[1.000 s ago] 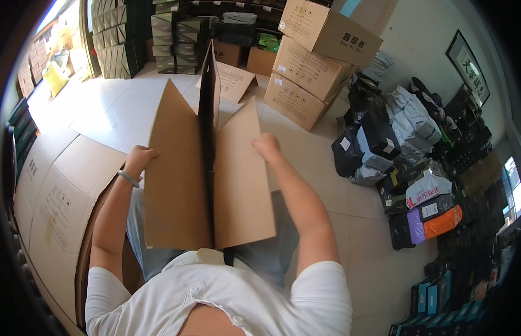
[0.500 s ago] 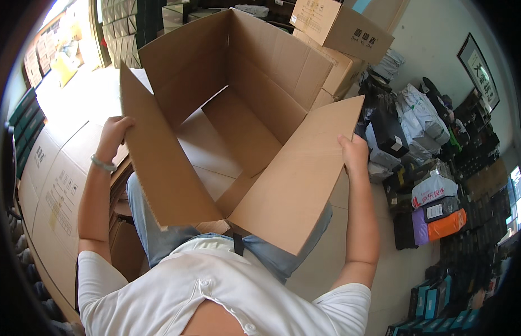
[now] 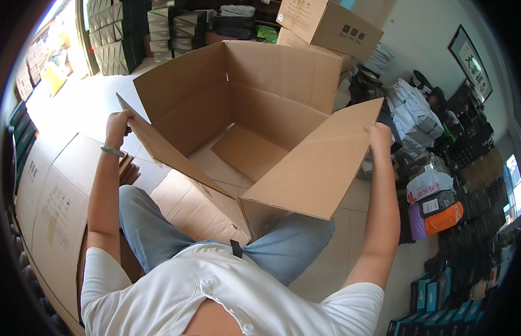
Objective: The person sits on the floor and tapes a cardboard box closed using yellow packing tape and a utility knife. They apply tape along the seams, cut the tape, and smooth it down, then move the sealed box aside.
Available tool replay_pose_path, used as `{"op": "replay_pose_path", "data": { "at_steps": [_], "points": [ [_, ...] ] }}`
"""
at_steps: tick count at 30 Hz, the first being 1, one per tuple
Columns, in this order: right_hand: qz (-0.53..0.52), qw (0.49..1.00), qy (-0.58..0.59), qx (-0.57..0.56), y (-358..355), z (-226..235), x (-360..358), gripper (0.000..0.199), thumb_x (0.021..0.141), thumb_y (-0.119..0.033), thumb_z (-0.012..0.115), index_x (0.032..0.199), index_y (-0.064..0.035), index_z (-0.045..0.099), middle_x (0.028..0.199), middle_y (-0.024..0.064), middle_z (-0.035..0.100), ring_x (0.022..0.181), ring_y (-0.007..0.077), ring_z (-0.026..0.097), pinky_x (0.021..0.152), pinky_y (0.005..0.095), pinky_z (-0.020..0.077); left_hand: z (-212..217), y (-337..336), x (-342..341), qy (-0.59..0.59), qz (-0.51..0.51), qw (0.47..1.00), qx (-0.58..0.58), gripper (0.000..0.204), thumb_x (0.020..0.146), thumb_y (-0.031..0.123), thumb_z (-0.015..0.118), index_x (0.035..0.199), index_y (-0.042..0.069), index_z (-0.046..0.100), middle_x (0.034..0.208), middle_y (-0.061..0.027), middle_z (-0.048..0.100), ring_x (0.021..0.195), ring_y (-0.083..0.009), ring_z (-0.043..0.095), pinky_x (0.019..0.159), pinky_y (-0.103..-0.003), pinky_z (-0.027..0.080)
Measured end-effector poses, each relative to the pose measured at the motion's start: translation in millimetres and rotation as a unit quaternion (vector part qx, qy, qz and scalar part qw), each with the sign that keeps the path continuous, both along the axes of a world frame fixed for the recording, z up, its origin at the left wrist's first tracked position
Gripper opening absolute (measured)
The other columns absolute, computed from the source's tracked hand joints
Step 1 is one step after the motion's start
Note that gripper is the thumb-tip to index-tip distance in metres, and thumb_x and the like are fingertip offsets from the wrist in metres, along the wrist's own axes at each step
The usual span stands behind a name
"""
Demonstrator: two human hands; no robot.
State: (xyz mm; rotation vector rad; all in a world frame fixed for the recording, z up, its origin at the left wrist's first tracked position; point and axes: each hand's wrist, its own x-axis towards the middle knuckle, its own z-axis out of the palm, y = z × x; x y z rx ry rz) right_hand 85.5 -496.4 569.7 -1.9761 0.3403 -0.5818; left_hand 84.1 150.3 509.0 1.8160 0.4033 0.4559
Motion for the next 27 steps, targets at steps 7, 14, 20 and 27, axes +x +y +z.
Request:
{"op": "replay_pose_path", "data": {
  "at_steps": [7,14,20,27],
  "points": [
    [-0.026,0.995,0.014,-0.093,5,-12,41,0.019,0.070,-0.010,0.066,0.076,0.0080,0.067,0.073,0.0139,0.067,0.064,0.0239,0.064,0.061,0.0342,0.0473,-28,-12,11,0.006,0.006,1.000,-0.005,0.029,0.074,0.024,0.059,0.066,-0.004,0.062,0.052,-0.0083,0.051,0.040,-0.0173,0.047,0.038,-0.029,0.034],
    [-0.045,0.997,0.007,-0.064,12,3,77,0.020,0.070,-0.012,0.068,0.073,0.0078,0.067,0.072,0.0162,0.067,0.063,0.0256,0.064,0.061,0.0365,0.0474,-22,7,45,-0.026,-0.006,1.000,-0.001,0.029,0.077,0.022,0.055,0.064,-0.003,0.062,0.052,-0.0118,0.058,0.043,-0.0163,0.051,0.043,-0.031,0.038],
    [0.013,0.995,0.002,-0.097,24,-32,106,0.025,0.068,-0.017,0.067,0.076,0.0062,0.068,0.073,0.0191,0.067,0.068,0.0292,0.067,0.064,0.0380,0.0494,-42,-5,61,-0.090,-0.010,0.994,0.057,0.032,0.077,0.026,0.054,0.068,-0.003,0.064,0.055,-0.0141,0.060,0.051,-0.0217,0.059,0.053,-0.035,0.044],
    [-0.052,0.964,0.128,-0.226,9,-193,111,0.027,0.072,-0.018,0.059,0.085,0.0039,0.067,0.089,0.0270,0.065,0.089,0.0410,0.063,0.078,0.0441,0.0494,-127,-62,12,0.058,-0.009,0.989,0.134,0.039,0.080,0.031,0.050,0.066,-0.003,0.063,0.054,-0.0140,0.059,0.054,-0.0229,0.062,0.056,-0.036,0.048]
  ]
}}
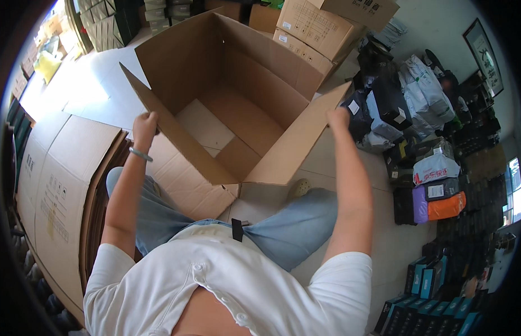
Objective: The person sits on the floor and tapes a cardboard box closed using yellow packing tape and a utility knife. They apply tape along the seams, cut the tape, and smooth it down, then move the sealed box aside.
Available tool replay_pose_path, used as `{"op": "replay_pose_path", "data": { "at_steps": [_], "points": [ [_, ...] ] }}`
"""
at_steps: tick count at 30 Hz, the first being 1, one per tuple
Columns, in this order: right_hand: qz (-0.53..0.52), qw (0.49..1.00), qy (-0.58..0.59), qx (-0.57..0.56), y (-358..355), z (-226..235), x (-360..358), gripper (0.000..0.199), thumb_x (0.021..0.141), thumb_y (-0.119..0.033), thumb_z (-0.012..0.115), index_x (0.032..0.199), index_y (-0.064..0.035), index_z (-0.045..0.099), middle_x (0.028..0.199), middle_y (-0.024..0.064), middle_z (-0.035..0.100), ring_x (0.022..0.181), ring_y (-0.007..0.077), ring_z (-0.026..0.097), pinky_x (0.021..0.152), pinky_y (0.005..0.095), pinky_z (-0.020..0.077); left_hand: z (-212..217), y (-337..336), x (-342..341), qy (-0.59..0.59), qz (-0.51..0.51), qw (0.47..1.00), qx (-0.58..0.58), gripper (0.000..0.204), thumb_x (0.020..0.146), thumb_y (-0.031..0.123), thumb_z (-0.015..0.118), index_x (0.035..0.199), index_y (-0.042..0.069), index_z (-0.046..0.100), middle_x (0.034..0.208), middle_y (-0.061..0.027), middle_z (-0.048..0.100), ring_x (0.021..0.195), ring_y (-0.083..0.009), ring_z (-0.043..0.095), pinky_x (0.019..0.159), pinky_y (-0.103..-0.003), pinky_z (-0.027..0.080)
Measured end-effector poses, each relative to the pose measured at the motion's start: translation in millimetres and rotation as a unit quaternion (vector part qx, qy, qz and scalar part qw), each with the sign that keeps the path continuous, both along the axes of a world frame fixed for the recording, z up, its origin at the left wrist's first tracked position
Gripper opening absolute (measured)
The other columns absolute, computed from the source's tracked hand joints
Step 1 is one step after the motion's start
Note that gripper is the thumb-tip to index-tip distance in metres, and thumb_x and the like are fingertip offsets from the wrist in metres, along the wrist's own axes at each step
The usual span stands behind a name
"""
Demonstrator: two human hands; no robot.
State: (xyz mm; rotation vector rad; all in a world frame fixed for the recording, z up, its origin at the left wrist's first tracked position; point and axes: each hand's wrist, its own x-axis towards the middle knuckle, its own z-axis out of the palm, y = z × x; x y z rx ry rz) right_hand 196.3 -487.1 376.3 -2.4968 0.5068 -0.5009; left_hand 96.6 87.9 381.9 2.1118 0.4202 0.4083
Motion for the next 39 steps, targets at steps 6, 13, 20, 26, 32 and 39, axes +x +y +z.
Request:
{"op": "replay_pose_path", "data": {
  "at_steps": [6,13,20,26,32,39],
  "points": [
    [-0.028,0.991,-0.065,0.113,57,-23,-43,0.048,0.076,-0.013,0.055,0.120,0.0058,0.049,0.111,0.0274,0.060,0.104,0.0400,0.059,0.089,0.0413,0.0464,-16,19,-36,-0.007,0.057,0.992,-0.112,0.034,0.082,0.028,0.054,0.086,-0.005,0.061,0.072,-0.0128,0.063,0.063,-0.0207,0.063,0.058,-0.035,0.049],
    [0.060,0.981,-0.090,0.163,186,14,-30,0.080,0.074,0.000,0.048,0.142,0.0117,0.007,0.146,0.0350,0.017,0.139,0.0407,0.020,0.114,0.0366,0.0206,-22,15,-22,-0.110,0.082,0.985,-0.108,0.070,0.079,0.022,0.058,0.142,0.016,0.029,0.120,-0.0196,0.049,0.103,-0.0285,0.054,0.085,-0.037,0.045],
    [0.072,0.958,0.047,-0.273,232,75,-27,0.075,0.080,-0.021,0.066,0.144,-0.0093,0.029,0.148,0.0224,0.026,0.137,0.0408,0.023,0.112,0.0429,0.0257,-18,42,-28,-0.068,-0.053,0.996,0.035,0.042,0.079,0.000,0.048,0.117,0.013,0.060,0.128,-0.0205,0.038,0.122,-0.0350,0.040,0.102,-0.037,0.037],
    [0.295,0.904,0.208,-0.228,118,50,111,0.058,0.079,-0.030,0.068,0.131,-0.0104,0.051,0.133,0.0180,0.048,0.125,0.0339,0.044,0.104,0.0424,0.0371,-15,46,-38,-0.030,-0.093,0.995,0.010,0.037,0.079,0.001,0.045,0.112,0.008,0.059,0.117,-0.0179,0.047,0.112,-0.0359,0.049,0.100,-0.036,0.038],
    [0.128,0.922,0.267,-0.250,73,52,167,0.067,0.084,-0.036,0.062,0.144,-0.0215,0.034,0.155,0.0031,0.020,0.133,0.0308,0.037,0.106,0.0435,0.0355,1,43,-43,-0.020,-0.067,0.997,0.020,0.038,0.078,-0.001,0.045,0.113,0.007,0.058,0.120,-0.0160,0.049,0.117,-0.0331,0.048,0.101,-0.036,0.038],
    [0.179,0.915,0.254,-0.256,-95,1,251,0.069,0.086,-0.037,0.060,0.146,-0.0239,0.030,0.156,0.0073,0.016,0.132,0.0315,0.039,0.101,0.0511,0.0377,-15,23,-19,-0.042,-0.100,0.992,-0.069,0.041,0.076,-0.005,0.043,0.112,0.005,0.057,0.120,-0.0108,0.048,0.117,-0.0253,0.047,0.101,-0.032,0.036]
  ]
}}
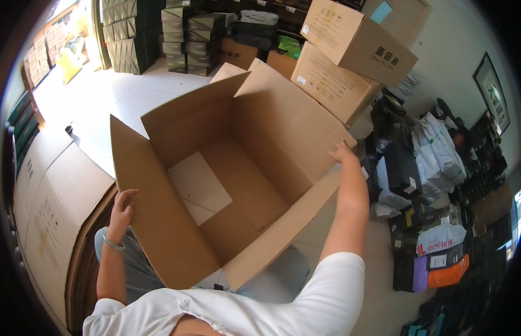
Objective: The person sits on the floor and tapes a cardboard box closed using yellow packing tape and a utility knife. They apply tape along the seams, cut the tape, and smooth it down, then move the sealed box aside.
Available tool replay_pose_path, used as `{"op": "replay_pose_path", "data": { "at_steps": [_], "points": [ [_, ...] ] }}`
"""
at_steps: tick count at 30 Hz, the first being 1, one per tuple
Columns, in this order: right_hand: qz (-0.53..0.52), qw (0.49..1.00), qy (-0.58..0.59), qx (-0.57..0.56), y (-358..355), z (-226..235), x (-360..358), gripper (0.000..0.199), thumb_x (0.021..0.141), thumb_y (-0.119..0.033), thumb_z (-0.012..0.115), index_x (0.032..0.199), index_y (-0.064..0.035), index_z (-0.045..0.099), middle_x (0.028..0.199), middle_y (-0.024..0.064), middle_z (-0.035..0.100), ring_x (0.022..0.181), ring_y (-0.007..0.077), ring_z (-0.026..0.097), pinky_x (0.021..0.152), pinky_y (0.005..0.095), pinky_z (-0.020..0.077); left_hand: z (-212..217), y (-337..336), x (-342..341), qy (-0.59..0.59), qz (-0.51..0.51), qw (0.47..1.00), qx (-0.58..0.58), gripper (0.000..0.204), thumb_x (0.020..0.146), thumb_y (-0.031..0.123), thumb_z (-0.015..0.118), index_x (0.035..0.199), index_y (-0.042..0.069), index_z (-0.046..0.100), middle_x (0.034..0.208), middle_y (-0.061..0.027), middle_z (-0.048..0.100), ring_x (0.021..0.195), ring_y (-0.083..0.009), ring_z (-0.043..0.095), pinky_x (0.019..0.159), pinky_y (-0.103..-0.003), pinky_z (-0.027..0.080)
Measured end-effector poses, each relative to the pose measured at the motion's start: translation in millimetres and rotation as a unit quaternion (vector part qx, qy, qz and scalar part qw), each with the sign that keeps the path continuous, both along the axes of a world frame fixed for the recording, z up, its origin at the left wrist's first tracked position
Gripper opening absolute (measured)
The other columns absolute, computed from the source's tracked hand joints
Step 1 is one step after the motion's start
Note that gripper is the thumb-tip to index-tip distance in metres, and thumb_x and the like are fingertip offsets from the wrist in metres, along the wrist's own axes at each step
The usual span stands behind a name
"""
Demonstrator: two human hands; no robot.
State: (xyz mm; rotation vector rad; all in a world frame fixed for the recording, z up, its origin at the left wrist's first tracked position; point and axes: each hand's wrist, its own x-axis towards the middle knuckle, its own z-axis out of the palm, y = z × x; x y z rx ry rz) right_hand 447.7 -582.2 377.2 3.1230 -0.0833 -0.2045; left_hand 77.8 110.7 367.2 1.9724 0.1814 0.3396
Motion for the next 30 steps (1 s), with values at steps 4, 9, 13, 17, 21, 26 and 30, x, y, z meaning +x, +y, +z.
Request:
{"op": "replay_pose_path", "data": {
  "at_steps": [4,9,13,17,21,26,30],
  "points": [
    [-0.115,0.940,0.194,0.258,76,38,19,0.073,0.087,-0.043,0.060,0.147,-0.0182,0.028,0.153,0.0083,0.025,0.127,0.0357,0.044,0.101,0.0518,0.0366,28,4,-20,0.014,0.050,0.998,0.039,0.040,0.076,-0.003,0.042,0.112,0.003,0.057,0.117,-0.0100,0.049,0.114,-0.0225,0.047,0.099,-0.030,0.036],
    [-0.257,0.715,0.025,0.649,81,-26,35,0.065,0.093,-0.043,0.052,0.145,-0.0085,0.032,0.142,0.0117,0.044,0.121,0.0344,0.049,0.093,0.0468,0.0441,30,-9,-7,0.004,0.059,0.998,0.011,0.039,0.076,-0.001,0.042,0.112,0.002,0.057,0.115,-0.0081,0.051,0.111,-0.0187,0.049,0.099,-0.029,0.036],
    [-0.118,0.778,-0.414,0.458,12,-115,55,0.056,0.093,-0.037,0.052,0.139,-0.0070,0.040,0.139,0.0170,0.043,0.121,0.0351,0.048,0.096,0.0416,0.0427,4,-37,43,-0.039,0.021,0.998,-0.039,0.039,0.077,0.001,0.041,0.112,0.001,0.057,0.113,-0.0078,0.053,0.108,-0.0183,0.050,0.095,-0.028,0.038],
    [-0.027,0.897,-0.420,0.137,191,-179,-26,0.052,0.094,-0.031,0.051,0.141,-0.0146,0.037,0.145,0.0184,0.035,0.133,0.0349,0.033,0.109,0.0514,0.0248,27,-57,60,-0.051,0.112,0.989,0.082,0.031,0.083,0.008,0.044,0.109,0.003,0.061,0.111,-0.0114,0.055,0.112,-0.0233,0.047,0.098,-0.031,0.036],
    [-0.051,0.971,-0.234,-0.023,177,-203,-61,0.060,0.093,-0.037,0.051,0.146,-0.0219,0.026,0.152,0.0159,0.021,0.139,0.0327,0.025,0.108,0.0628,0.0178,20,-96,116,-0.029,0.151,0.984,0.091,0.028,0.093,0.018,0.046,0.112,0.007,0.062,0.132,-0.0192,0.049,0.135,-0.0360,0.028,0.110,-0.039,0.024],
    [-0.092,0.986,-0.059,0.125,173,-169,-74,0.068,0.092,-0.044,0.051,0.148,-0.0220,0.022,0.154,0.0117,0.018,0.140,0.0344,0.019,0.108,0.0610,0.0214,29,-81,126,0.008,0.169,0.978,0.126,0.037,0.093,0.026,0.049,0.120,0.002,0.057,0.139,-0.0282,0.038,0.135,-0.0392,0.029,0.109,-0.041,0.028],
    [-0.122,0.988,0.067,0.069,178,-172,-90,0.071,0.090,-0.050,0.051,0.149,-0.0241,0.021,0.156,0.0052,0.015,0.141,0.0348,0.016,0.109,0.0574,0.0226,31,-69,102,0.015,0.060,0.996,0.065,0.054,0.092,0.036,0.054,0.132,0.000,0.046,0.145,-0.0292,0.027,0.140,-0.0369,0.020,0.109,-0.040,0.025]
  ]
}}
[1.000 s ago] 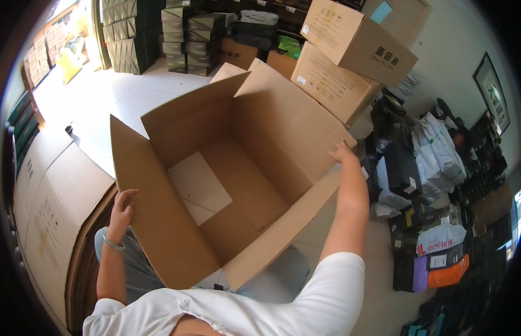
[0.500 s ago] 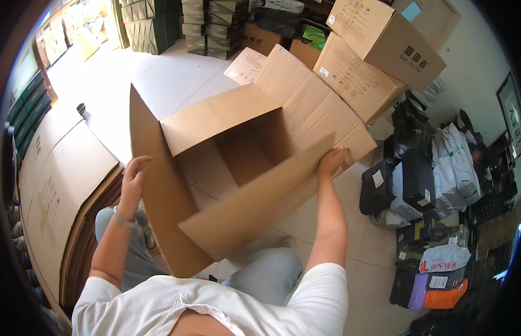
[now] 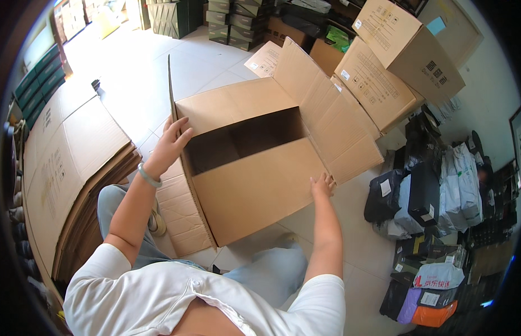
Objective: The person sits on the floor and tapes a cardboard box closed using yellow packing tape and a utility knife. They apply tape along the seams, cut the tape, and smooth it down, then move the sealed box aside.
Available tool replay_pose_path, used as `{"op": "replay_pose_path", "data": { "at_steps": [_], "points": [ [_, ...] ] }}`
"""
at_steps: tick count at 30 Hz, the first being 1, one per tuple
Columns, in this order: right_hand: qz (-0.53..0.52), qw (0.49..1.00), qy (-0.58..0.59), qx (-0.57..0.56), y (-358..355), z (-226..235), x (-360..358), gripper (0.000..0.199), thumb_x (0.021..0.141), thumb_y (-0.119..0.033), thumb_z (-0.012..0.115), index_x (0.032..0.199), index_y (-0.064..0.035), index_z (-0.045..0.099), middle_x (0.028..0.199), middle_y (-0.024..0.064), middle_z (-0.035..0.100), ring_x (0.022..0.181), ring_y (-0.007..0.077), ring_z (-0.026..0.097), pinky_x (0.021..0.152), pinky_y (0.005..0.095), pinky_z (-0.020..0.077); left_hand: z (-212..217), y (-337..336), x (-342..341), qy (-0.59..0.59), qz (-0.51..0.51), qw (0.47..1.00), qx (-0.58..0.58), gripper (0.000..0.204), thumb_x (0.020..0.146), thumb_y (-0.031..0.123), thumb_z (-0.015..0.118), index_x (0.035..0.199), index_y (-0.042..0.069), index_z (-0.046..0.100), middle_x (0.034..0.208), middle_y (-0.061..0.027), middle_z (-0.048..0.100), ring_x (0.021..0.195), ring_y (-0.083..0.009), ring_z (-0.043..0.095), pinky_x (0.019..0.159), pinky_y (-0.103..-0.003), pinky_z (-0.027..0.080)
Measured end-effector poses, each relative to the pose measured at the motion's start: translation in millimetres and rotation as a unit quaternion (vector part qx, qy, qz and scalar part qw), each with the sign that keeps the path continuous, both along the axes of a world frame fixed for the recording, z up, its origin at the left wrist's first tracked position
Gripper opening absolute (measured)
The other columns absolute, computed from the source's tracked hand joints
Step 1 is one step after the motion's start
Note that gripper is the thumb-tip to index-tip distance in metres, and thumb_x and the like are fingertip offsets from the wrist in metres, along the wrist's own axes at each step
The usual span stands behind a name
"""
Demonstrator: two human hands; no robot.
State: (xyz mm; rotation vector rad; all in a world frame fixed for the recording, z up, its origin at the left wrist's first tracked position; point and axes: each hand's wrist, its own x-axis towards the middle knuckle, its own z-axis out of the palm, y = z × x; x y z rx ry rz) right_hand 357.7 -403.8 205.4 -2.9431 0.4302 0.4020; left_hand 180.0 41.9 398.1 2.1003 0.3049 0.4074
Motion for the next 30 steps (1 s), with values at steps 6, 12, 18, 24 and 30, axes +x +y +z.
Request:
{"op": "replay_pose_path", "data": {
  "at_steps": [6,12,18,24,30],
  "points": [
    [-0.165,0.934,-0.312,0.063,-18,-40,7,0.070,0.086,-0.047,0.059,0.136,-0.0040,0.035,0.141,0.0195,0.034,0.132,0.0372,0.029,0.102,0.0522,0.0336,23,9,-34,0.004,-0.078,0.983,-0.169,0.069,0.092,0.033,0.051,0.146,0.001,0.023,0.155,-0.0162,0.010,0.145,-0.0250,0.002,0.115,-0.035,0.008],
    [-0.153,0.798,-0.468,0.348,-100,-2,50,0.063,0.078,-0.036,0.074,0.119,0.0058,0.050,0.117,0.0208,0.058,0.106,0.0357,0.055,0.091,0.0403,0.0423,-31,-25,0,-0.127,-0.190,0.942,-0.245,0.075,0.095,0.025,0.049,0.150,0.008,0.001,0.157,-0.0108,-0.004,0.144,-0.0215,-0.006,0.115,-0.036,0.001],
    [-0.027,0.951,-0.250,0.182,-85,9,-2,0.033,0.087,-0.020,0.063,0.112,0.0014,0.062,0.107,0.0212,0.065,0.095,0.0289,0.064,0.082,0.0318,0.0485,-134,-115,-104,0.146,-0.309,0.915,0.216,0.109,0.071,0.057,0.070,0.151,0.017,0.008,0.153,-0.0268,-0.004,0.140,-0.0478,-0.007,0.104,-0.070,0.007],
    [0.263,0.895,-0.356,0.051,-91,13,-106,0.056,0.082,0.005,0.049,0.130,-0.0248,0.055,0.118,0.0148,0.062,0.102,0.0280,0.063,0.082,0.0367,0.0518,-166,-118,-156,0.272,-0.268,0.876,0.293,0.112,0.053,0.047,0.083,0.145,0.046,0.020,0.154,-0.0236,-0.008,0.138,-0.0529,-0.006,0.095,-0.079,0.016],
    [0.326,0.912,-0.238,-0.065,-113,11,-186,0.065,0.081,0.001,0.048,0.138,-0.0289,0.045,0.124,0.0177,0.058,0.107,0.0288,0.062,0.082,0.0379,0.0529,-164,-87,-177,0.254,-0.244,0.885,0.304,0.104,0.051,0.042,0.086,0.141,0.046,0.032,0.153,-0.0242,-0.007,0.136,-0.0568,-0.001,0.095,-0.075,0.025]
  ]
}}
